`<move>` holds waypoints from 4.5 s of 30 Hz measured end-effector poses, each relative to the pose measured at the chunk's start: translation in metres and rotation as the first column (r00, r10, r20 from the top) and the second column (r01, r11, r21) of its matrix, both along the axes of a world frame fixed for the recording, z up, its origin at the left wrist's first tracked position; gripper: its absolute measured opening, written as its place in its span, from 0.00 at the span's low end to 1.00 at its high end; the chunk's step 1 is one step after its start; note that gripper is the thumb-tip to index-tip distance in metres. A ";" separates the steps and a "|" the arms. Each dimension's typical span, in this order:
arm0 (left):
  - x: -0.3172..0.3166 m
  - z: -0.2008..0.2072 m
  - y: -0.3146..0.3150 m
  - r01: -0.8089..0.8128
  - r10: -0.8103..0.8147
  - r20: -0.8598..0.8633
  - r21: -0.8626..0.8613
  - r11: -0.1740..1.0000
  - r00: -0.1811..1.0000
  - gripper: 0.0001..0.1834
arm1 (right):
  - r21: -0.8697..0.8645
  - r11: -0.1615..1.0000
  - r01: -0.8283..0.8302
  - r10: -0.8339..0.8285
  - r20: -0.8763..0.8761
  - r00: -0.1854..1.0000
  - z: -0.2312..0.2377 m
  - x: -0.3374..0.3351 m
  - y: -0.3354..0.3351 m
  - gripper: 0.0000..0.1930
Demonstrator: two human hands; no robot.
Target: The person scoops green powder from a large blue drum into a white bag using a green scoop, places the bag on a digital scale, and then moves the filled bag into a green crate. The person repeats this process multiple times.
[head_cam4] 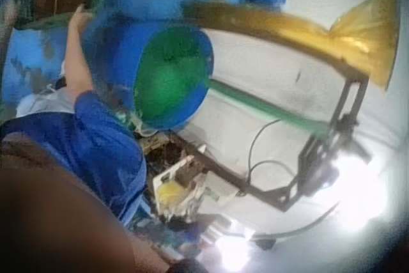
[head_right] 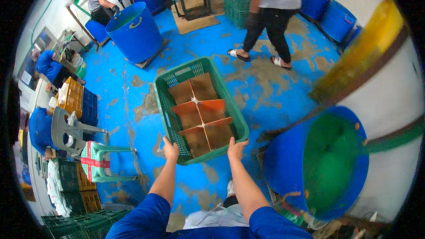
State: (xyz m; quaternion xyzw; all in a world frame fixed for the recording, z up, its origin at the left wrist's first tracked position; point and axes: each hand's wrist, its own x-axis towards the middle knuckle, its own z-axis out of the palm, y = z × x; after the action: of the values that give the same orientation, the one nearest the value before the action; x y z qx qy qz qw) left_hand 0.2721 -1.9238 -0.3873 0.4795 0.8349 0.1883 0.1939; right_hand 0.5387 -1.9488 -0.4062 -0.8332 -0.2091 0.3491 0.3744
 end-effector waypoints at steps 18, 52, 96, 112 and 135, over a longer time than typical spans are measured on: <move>0.007 0.025 0.491 -0.250 0.249 0.024 0.057 0.967 0.968 0.33 | -0.002 0.970 -0.244 0.244 0.065 0.968 0.014 0.002 0.561 0.44; 0.049 0.074 1.178 -0.737 0.749 -0.265 0.161 0.656 0.608 0.30 | -0.307 -0.253 -0.917 0.957 -0.221 -0.190 0.053 0.129 1.410 0.45; -0.081 0.295 2.110 -0.086 -0.218 0.398 0.619 0.781 0.891 0.09 | 0.567 0.804 -0.178 0.564 -0.635 0.528 0.229 -0.302 2.134 0.07; -0.018 0.353 1.887 -0.776 0.344 0.785 0.256 0.577 0.515 0.09 | 0.488 0.331 -0.807 0.838 -0.545 0.014 0.302 -0.068 1.966 0.10; 0.208 0.312 1.893 -0.654 0.103 0.793 0.412 0.634 0.600 0.09 | 0.212 0.527 -0.823 0.790 -0.479 0.383 0.304 0.311 1.855 0.08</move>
State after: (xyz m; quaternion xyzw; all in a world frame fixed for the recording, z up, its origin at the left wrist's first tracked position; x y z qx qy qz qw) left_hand 0.4797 -0.0310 -0.0755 0.1973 0.6524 0.6830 0.2624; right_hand 0.8493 -0.0940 -0.1026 -0.5078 -0.4662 0.7035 0.1730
